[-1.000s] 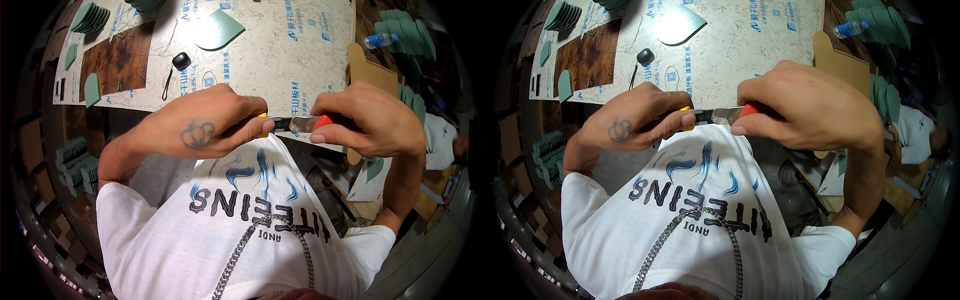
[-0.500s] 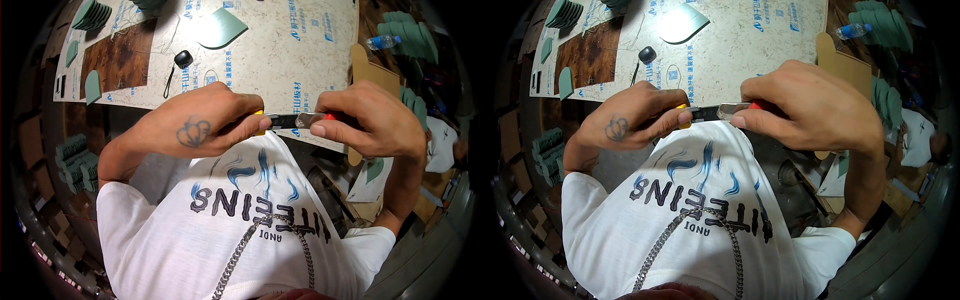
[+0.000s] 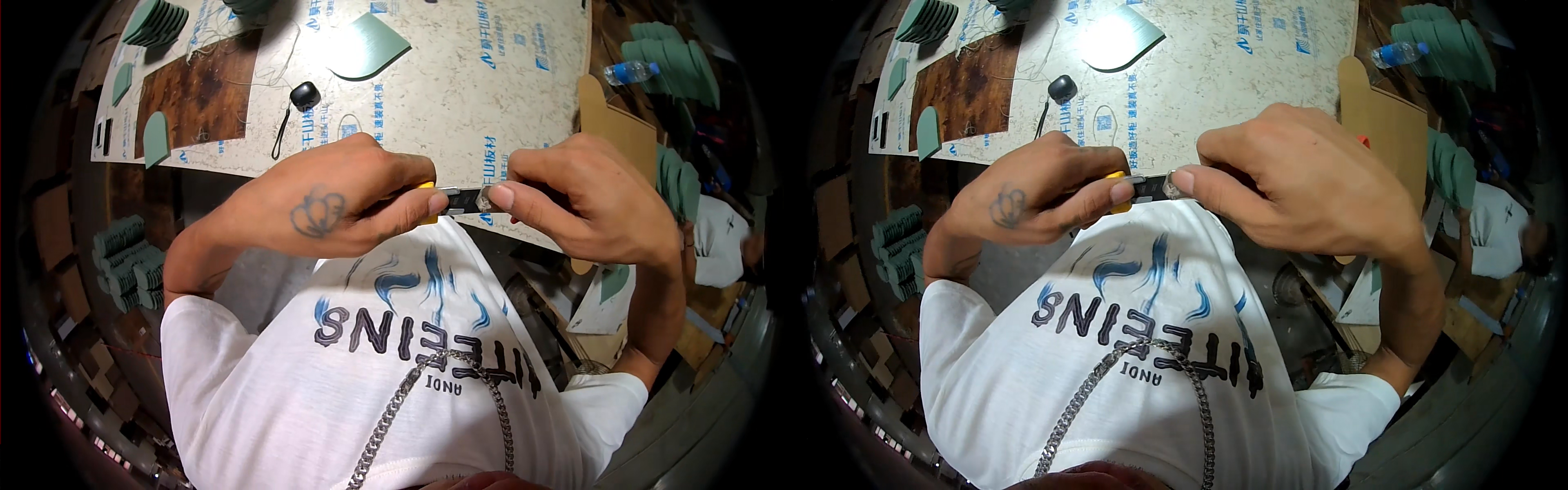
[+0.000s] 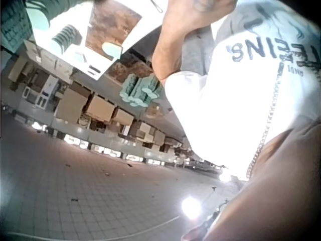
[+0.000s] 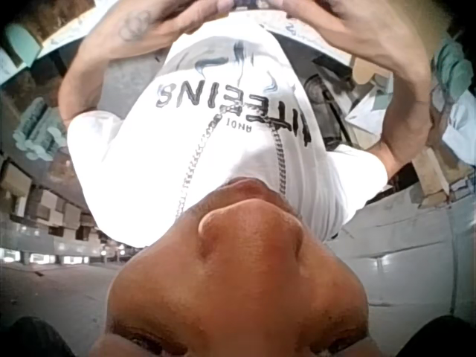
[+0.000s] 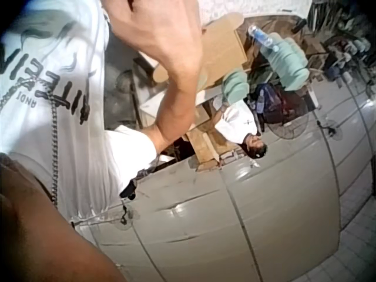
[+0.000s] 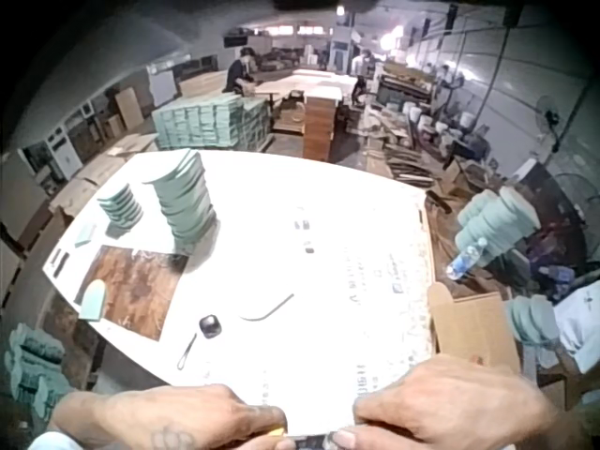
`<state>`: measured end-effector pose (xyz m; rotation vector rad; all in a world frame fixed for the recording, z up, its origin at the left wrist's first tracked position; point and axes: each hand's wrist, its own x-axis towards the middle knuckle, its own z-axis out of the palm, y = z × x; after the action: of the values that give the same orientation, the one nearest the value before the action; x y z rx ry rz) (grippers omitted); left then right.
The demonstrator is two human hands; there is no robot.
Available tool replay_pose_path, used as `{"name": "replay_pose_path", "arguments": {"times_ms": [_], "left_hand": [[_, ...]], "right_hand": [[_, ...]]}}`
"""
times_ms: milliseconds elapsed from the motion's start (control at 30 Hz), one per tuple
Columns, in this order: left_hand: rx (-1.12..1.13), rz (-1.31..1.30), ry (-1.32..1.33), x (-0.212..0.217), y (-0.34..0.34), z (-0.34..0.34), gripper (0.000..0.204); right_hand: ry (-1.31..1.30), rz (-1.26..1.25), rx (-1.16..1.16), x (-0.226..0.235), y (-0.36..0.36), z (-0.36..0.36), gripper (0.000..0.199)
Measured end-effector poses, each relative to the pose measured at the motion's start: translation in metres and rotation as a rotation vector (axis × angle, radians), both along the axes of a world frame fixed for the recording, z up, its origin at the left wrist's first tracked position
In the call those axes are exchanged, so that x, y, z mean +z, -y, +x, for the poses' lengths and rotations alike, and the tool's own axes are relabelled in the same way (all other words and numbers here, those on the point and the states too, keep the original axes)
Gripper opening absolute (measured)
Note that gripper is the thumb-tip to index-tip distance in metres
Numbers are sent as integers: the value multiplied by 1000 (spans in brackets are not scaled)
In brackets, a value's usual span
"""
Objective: Using a utility knife to trim the edges of stacked green foam pieces and adjusting the knife blade.
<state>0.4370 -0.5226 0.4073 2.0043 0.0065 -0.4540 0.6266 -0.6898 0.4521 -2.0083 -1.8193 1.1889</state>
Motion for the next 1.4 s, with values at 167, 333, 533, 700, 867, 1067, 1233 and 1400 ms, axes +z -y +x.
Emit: {"name": "replay_pose_path", "arguments": {"times_ms": [167,333,533,700,867,1067,1233,1400], "left_hand": [[32,-111,-44,2,-2,-3,43],[-79,-274,34,-7,-23,-9,39],[-119,-632,-426,-2,-40,-17,37],[-208,-547,-306,-4,-42,-16,37],[-236,-571,-262,-7,-39,-18,35],[-217,-552,-166,-4,-35,-17,28],[-221,-586,-238,-4,-35,-16,30],[-197,-525,-231,-2,-27,-15,38]], "right_hand": [[-4,167,24,-6,4,-3,34],[30,95,9,-1,4,-5,36],[37,140,16,-2,7,-5,37],[60,148,18,-1,6,-5,38],[61,132,40,1,5,-3,37],[72,199,54,2,7,-4,36],[70,169,48,5,8,-6,35],[93,175,62,5,10,-7,34]]}}
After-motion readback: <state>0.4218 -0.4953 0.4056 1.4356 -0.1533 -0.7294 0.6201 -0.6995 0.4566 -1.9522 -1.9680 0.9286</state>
